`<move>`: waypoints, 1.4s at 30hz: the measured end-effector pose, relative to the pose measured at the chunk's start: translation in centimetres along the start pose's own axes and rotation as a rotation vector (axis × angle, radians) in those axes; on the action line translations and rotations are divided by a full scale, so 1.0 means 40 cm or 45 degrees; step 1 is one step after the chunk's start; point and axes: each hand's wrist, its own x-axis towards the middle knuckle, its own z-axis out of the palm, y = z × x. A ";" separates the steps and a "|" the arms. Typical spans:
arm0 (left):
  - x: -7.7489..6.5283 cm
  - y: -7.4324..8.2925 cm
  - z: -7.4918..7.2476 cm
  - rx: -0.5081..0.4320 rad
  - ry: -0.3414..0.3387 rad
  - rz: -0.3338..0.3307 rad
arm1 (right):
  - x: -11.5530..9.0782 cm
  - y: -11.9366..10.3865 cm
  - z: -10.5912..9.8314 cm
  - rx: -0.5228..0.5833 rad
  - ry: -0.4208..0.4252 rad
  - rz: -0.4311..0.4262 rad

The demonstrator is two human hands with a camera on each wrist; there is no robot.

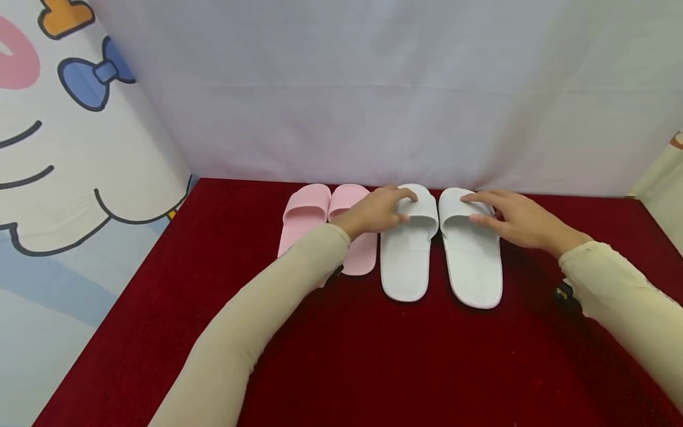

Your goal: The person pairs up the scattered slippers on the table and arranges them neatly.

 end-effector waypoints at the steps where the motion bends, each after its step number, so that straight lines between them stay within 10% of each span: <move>1: 0.003 -0.002 0.000 0.005 -0.004 -0.002 | 0.003 0.000 0.001 0.001 0.000 -0.001; 42: 0.039 -0.029 0.017 -0.035 0.010 -0.103 | 0.058 0.031 0.048 0.130 -0.090 -0.005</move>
